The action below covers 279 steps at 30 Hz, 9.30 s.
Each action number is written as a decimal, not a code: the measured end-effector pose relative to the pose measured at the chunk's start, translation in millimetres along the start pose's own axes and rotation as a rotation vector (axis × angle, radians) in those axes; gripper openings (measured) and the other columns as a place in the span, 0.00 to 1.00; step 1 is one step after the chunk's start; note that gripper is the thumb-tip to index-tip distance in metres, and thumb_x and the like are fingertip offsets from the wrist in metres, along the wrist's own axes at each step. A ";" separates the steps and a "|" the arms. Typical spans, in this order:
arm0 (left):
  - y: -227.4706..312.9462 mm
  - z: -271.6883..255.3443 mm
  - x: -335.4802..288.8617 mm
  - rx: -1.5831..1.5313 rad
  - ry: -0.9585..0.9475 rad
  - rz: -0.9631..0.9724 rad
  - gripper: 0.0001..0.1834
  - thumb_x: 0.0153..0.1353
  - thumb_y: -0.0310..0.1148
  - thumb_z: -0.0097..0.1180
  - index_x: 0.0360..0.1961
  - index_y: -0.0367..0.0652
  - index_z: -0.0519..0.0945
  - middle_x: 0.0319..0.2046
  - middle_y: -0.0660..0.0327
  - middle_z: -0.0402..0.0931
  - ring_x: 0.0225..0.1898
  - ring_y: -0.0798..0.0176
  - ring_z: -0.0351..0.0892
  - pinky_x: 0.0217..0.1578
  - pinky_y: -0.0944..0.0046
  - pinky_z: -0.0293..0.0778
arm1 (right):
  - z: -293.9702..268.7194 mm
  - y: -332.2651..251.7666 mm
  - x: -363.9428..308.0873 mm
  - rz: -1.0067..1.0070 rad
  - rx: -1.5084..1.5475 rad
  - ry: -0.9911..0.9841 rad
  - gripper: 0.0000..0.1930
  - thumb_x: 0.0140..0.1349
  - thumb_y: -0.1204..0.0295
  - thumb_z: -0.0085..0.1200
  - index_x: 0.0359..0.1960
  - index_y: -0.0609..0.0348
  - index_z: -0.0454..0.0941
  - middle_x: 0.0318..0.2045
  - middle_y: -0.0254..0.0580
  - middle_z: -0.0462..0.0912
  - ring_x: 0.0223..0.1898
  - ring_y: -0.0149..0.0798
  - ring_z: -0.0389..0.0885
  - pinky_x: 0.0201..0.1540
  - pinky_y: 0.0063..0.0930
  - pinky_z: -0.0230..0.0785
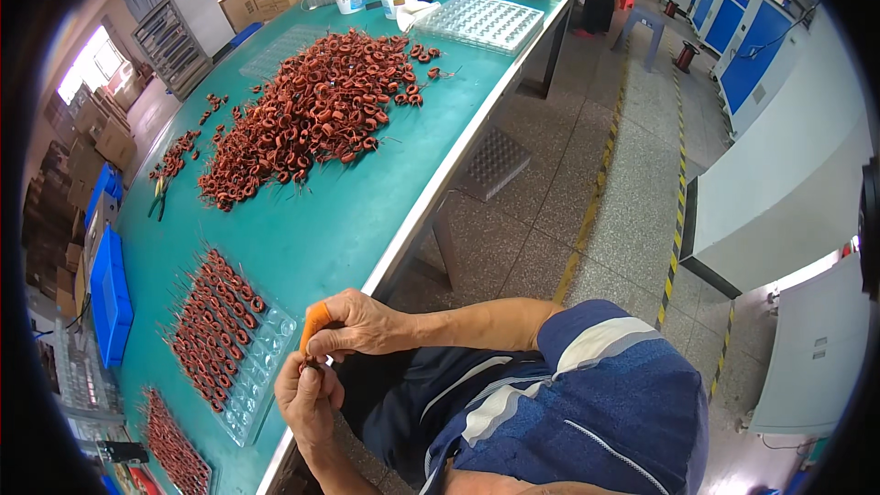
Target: Threading wires and preparing small toroid inductor coils for placement into a plastic sorting tray.
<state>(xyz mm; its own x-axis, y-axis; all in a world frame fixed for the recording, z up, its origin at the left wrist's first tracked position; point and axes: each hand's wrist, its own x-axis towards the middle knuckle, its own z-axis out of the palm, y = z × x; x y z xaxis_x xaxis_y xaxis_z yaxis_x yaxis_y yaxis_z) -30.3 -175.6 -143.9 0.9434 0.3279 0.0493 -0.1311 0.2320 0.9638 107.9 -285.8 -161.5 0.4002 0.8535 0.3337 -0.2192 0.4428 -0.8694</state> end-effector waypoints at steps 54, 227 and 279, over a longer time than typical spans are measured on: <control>-19.1 -9.5 13.5 -0.002 0.085 0.253 0.08 0.71 0.31 0.40 0.46 0.39 0.65 0.27 0.61 0.68 0.25 0.71 0.69 0.28 0.72 0.67 | 10.5 0.9 27.5 0.193 -0.007 0.161 0.19 0.57 0.69 0.64 0.46 0.66 0.75 0.32 0.36 0.80 0.37 0.29 0.78 0.47 0.23 0.70; -9.5 -14.0 25.9 0.190 0.327 0.292 0.15 0.67 0.27 0.49 0.54 0.36 0.68 0.28 0.63 0.73 0.28 0.73 0.71 0.30 0.73 0.69 | -11.2 26.2 42.2 0.180 -0.192 0.020 0.16 0.67 0.62 0.51 0.42 0.65 0.79 0.28 0.36 0.82 0.30 0.27 0.78 0.34 0.19 0.69; -19.1 -15.3 13.3 0.136 0.222 0.367 0.14 0.66 0.34 0.51 0.47 0.36 0.71 0.22 0.63 0.69 0.17 0.76 0.64 0.15 0.77 0.59 | 4.6 2.7 16.2 -0.399 -0.570 0.062 0.10 0.55 0.76 0.62 0.37 0.65 0.78 0.25 0.45 0.81 0.25 0.33 0.80 0.27 0.26 0.71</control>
<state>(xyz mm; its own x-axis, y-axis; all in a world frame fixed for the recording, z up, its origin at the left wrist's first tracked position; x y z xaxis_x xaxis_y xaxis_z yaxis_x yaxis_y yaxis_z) -19.9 -161.6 -165.7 0.7516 0.5581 0.3516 -0.3900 -0.0539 0.9192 109.7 -269.5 -156.7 0.4067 0.6307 0.6609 0.4492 0.4919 -0.7458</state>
